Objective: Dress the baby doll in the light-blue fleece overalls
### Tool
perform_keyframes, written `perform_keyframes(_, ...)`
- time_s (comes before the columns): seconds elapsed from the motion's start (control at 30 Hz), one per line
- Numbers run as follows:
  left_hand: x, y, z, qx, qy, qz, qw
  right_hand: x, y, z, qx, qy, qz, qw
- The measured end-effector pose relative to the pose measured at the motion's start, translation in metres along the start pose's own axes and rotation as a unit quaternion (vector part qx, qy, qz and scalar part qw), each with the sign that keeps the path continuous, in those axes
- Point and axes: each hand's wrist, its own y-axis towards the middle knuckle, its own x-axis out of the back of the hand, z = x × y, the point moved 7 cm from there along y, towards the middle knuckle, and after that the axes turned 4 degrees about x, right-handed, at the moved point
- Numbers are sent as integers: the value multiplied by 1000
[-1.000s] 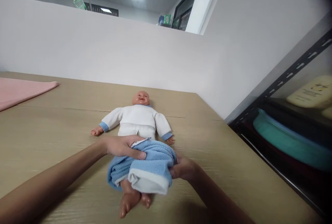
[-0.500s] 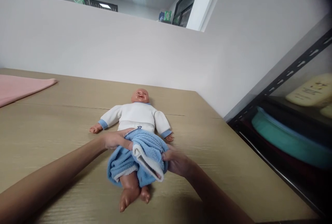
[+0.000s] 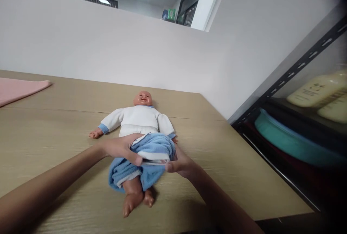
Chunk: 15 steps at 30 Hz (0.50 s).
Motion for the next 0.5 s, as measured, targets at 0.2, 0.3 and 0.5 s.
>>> perform_keyframes(0.2,-14,3,-45,6,73,-134,988,31,0,22,57,-150,-182,970)
perform_keyframes(0.3,-12,0,-39,58,144,-150,976,14,-18,33,38,-240,-189,951)
perform_keyframes(0.5,-29,-11,-28,77,261,-74,959,-61,-72,-7,-56,-188,-160,967)
